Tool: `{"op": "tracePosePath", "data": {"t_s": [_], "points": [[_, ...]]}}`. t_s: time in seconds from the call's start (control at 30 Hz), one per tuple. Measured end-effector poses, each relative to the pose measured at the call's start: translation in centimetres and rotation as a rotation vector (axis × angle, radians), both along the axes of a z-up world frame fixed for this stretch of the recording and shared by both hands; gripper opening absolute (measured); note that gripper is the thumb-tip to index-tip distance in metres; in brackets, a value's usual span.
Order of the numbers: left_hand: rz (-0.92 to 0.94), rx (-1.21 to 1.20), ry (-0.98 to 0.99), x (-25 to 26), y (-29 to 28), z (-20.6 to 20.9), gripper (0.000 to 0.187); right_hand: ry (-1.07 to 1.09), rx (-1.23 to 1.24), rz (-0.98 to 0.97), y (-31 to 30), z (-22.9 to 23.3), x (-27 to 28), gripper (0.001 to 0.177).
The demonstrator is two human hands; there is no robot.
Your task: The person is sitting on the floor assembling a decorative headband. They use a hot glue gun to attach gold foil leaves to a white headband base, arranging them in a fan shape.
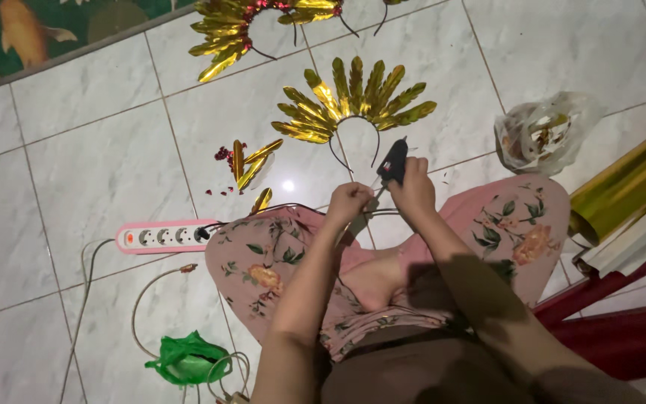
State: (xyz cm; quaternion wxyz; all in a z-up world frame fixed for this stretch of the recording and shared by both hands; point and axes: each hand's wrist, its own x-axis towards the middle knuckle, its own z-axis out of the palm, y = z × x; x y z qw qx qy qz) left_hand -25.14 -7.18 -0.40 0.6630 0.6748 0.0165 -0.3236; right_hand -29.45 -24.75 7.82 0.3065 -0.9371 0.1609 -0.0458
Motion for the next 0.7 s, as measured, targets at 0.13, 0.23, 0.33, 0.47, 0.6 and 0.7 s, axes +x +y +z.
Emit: {"op": "tracePosePath", "data": {"t_s": [0.13,0.23,0.33,0.47,0.6,0.7], "points": [[0.079,-0.017,-0.193,-1.1,0.1,2.9,0.011,-0.130,-0.035,0.026,0.4,2.5,0.3,0.048],[0.125,-0.118,-0.081,-1.9,-0.1,4.1,0.014,-0.198,-0.040,0.049,0.3,2.6,0.5,0.048],[0.135,-0.290,0.109,-1.7,0.1,4.0,0.017,-0.273,-0.022,0.051,0.6,2.3,0.8,0.044],[0.157,-0.381,0.195,-1.8,-0.1,4.0,0.022,-0.333,0.010,0.062,0.8,2.2,1.5,0.043],[0.150,-0.398,0.107,-2.0,-0.2,5.9,0.027,-0.432,0.153,0.079,0.7,1.9,2.5,0.038],[0.154,-0.494,0.182,-1.4,-0.1,6.9,0.041,-0.511,0.181,0.124,0.2,1.2,3.5,0.036]]}}
